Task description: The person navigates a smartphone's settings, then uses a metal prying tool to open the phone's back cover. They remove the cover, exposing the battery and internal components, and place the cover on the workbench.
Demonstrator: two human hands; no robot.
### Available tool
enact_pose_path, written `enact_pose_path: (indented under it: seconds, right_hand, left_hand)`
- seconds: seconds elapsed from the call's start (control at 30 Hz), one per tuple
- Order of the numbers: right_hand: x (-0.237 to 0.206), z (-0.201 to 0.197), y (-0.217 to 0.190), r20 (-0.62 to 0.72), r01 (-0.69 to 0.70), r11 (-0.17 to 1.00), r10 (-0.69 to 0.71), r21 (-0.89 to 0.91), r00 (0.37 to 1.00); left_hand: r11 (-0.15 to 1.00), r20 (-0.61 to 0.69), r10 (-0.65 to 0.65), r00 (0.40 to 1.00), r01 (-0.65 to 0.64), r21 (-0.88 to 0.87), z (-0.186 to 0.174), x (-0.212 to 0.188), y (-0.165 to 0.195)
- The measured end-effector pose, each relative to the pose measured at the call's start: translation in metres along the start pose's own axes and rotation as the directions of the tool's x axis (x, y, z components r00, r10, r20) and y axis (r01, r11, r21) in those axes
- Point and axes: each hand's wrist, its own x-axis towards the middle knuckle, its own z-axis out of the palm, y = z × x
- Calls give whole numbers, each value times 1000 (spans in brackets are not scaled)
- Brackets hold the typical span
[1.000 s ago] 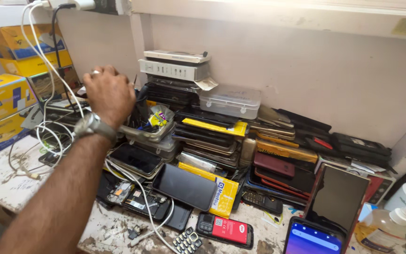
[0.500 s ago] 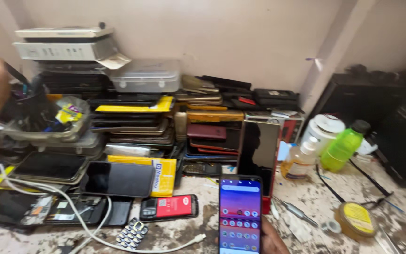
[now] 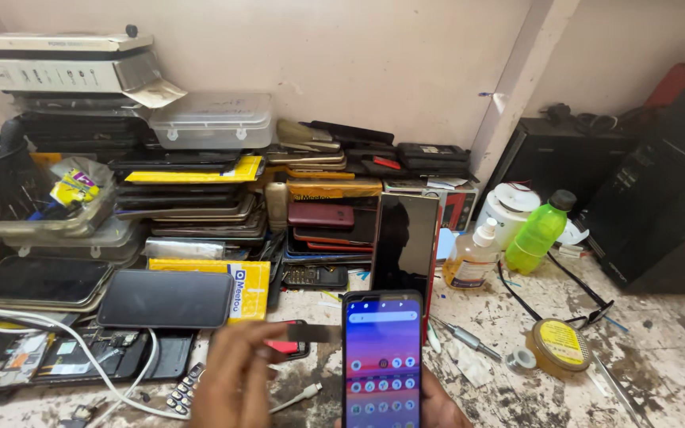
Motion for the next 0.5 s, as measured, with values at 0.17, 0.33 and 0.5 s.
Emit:
enact_pose_path:
  seconds: [0.17,0.33,0.5]
  right_hand:
    - [0,6,2,3,3,1000,-3,-1,1000]
    - [-4,19,20,50,-91,961,108,-262,993]
    - [-17,30,11,-23,-132,461,234,-877,972]
  left_hand:
    - [910,77,127,989,-85,-406,61,-35,-26]
    - [677,169,-104,980,194,-710,86,-56,-42]
    - [607,221,-299,928,364,-706,74,-52,-23]
